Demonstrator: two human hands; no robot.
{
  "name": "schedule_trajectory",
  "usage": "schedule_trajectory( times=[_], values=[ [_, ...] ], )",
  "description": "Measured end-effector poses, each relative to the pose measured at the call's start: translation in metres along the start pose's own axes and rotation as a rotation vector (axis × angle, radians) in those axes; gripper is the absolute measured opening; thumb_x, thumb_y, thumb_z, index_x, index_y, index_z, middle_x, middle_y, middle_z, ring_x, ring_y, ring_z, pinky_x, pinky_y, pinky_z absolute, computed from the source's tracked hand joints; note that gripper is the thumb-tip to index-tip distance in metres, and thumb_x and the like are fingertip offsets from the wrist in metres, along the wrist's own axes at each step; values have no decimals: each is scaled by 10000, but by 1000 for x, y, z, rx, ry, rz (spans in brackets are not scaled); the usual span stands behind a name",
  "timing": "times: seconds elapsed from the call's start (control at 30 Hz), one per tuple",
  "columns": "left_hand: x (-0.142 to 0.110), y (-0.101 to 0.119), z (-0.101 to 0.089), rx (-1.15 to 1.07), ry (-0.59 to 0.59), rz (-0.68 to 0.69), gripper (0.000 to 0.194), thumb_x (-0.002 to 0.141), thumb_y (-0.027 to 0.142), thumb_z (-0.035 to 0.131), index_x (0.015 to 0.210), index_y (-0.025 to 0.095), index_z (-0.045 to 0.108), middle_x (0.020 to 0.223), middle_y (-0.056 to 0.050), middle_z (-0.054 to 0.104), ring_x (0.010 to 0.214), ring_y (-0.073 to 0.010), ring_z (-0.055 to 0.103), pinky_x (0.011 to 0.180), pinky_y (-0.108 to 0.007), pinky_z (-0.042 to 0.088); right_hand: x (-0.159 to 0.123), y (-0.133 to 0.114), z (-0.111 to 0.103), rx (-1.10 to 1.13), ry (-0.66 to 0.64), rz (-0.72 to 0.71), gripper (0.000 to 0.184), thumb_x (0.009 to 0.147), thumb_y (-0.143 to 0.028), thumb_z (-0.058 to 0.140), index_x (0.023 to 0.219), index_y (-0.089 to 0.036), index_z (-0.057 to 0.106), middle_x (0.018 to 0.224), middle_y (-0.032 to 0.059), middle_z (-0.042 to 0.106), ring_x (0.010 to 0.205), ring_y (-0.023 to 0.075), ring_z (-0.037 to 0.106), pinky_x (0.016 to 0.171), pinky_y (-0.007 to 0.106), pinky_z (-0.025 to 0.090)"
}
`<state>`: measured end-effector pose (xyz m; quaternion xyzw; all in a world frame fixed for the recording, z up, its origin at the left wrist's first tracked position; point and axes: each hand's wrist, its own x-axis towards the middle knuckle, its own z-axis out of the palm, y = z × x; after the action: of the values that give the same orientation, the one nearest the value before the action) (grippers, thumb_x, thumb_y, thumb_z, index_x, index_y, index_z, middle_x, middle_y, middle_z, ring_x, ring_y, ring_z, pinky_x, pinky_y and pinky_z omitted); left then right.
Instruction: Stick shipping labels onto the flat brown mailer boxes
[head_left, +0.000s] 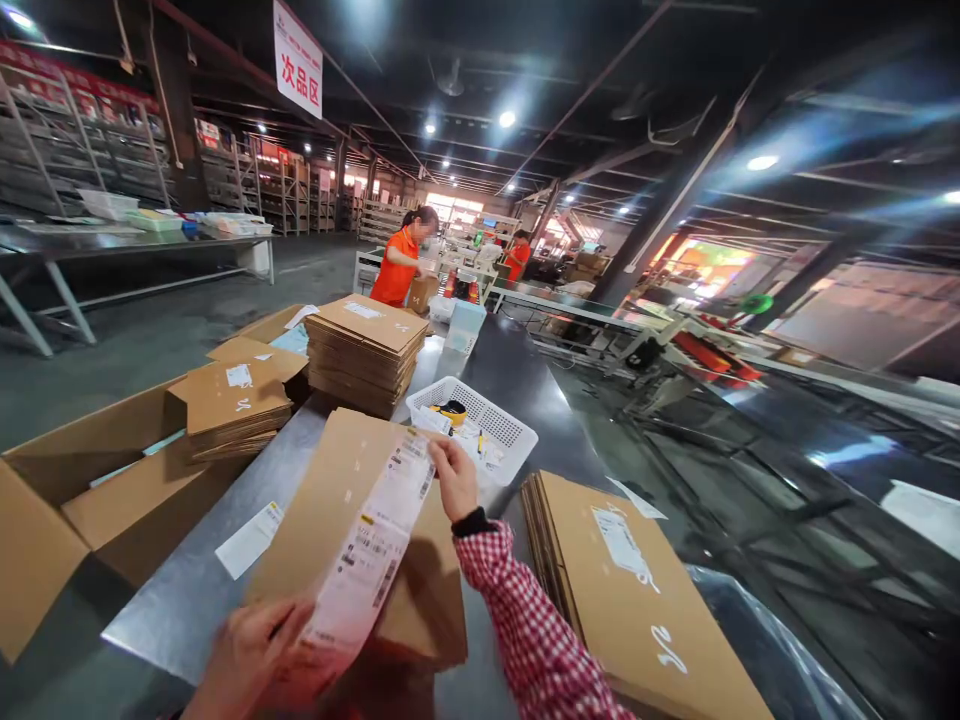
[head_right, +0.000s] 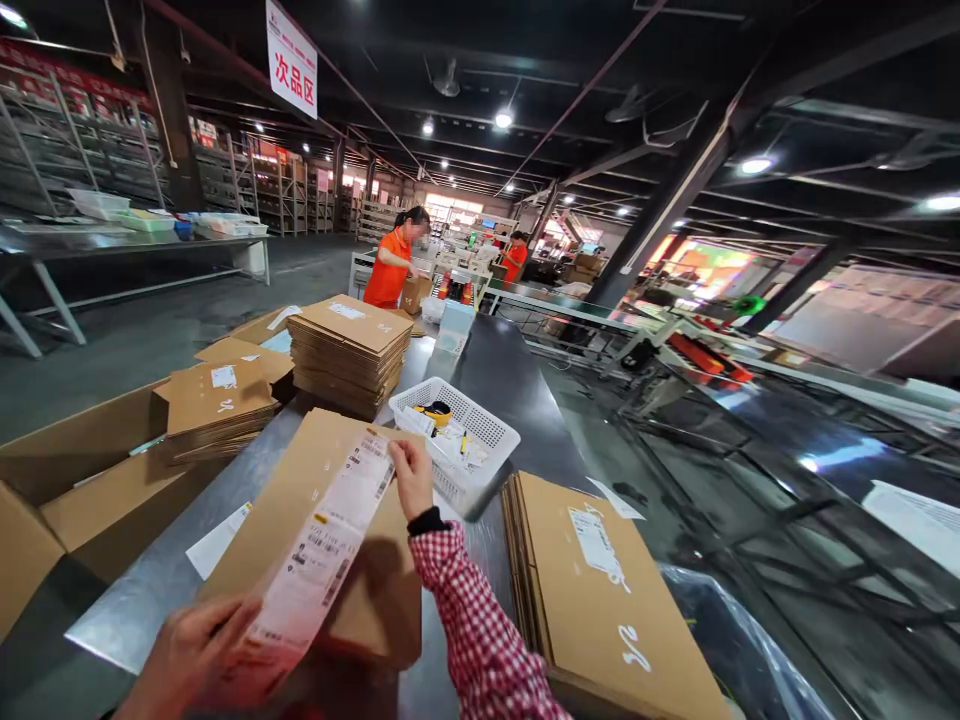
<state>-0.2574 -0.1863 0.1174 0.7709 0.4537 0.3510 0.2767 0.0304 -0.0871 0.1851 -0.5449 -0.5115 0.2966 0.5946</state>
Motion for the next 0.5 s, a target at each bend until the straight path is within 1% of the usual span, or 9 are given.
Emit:
schedule_trajectory(
  times=[0.07, 0.1, 0.17, 0.2, 0.3, 0.37, 0.4, 0.43, 0.5],
  values=[
    [1, -11, -1, 93, 25, 167, 288, 902, 417, 473, 870, 278, 722, 794, 13, 749, 698, -131, 698, 652, -173, 540, 37, 18, 1, -18, -100, 12, 275, 710, -414, 634, 847, -186, 560, 717, -10, 596, 626, 132, 559, 567, 254, 474],
    [2, -14, 0, 126, 30, 248, 276, 907, 405, 465, 902, 288, 714, 825, 14, 750, 726, -130, 701, 667, -174, 548, 50, 28, 4, -55, -171, 21, 313, 671, -375, 670, 890, -189, 545, 767, -5, 617, 677, 144, 587, 609, 269, 496],
    [4, -18, 2, 164, 42, 364, 243, 906, 387, 475, 958, 294, 693, 894, 17, 749, 803, -127, 704, 725, -169, 557, 67, 47, 11, -221, -293, 41, 411, 642, -306, 695, 993, -195, 513, 866, 6, 645, 769, 162, 623, 674, 294, 520],
    [5, -19, 4, 169, 37, 394, 221, 902, 373, 490, 960, 291, 687, 914, 22, 748, 838, -123, 703, 782, -170, 551, 72, 55, 15, -321, -332, 49, 440, 649, -280, 690, 1036, -196, 499, 899, 10, 652, 793, 165, 631, 688, 300, 524],
    [9, -25, 12, 150, -22, 400, 169, 893, 315, 517, 878, 269, 679, 873, 41, 745, 896, -108, 697, 954, -198, 477, 76, 73, 25, -566, -388, 51, 492, 669, -230, 683, 1117, -176, 487, 950, 29, 664, 828, 173, 641, 720, 308, 523],
    [11, -30, 17, 126, -46, 384, 174, 894, 294, 514, 832, 255, 672, 846, 47, 744, 918, -102, 693, 994, -217, 437, 76, 76, 28, -669, -401, 45, 549, 647, -229, 716, 1145, -144, 502, 1005, 72, 661, 911, 207, 634, 789, 336, 509],
    [11, -33, 19, 113, -50, 378, 179, 895, 290, 511, 825, 252, 671, 840, 49, 745, 926, -100, 692, 991, -216, 434, 75, 75, 29, -726, -407, 37, 613, 632, -251, 740, 1181, -129, 497, 1070, 105, 645, 981, 234, 616, 838, 358, 492],
    [12, -35, 20, 100, -54, 372, 182, 896, 291, 509, 822, 250, 671, 840, 49, 746, 933, -101, 691, 987, -217, 434, 74, 73, 30, -776, -411, 30, 712, 611, -280, 766, 1237, -111, 470, 1166, 151, 605, 1067, 269, 581, 891, 386, 465],
    [12, -38, 21, 86, -68, 343, 200, 898, 288, 502, 803, 249, 673, 850, 43, 750, 946, -107, 688, 980, -221, 439, 68, 67, 36, -896, -360, 38, 931, 596, -359, 790, 1367, -78, 350, 1370, 249, 428, 1222, 345, 465, 980, 458, 387]
  ],
)
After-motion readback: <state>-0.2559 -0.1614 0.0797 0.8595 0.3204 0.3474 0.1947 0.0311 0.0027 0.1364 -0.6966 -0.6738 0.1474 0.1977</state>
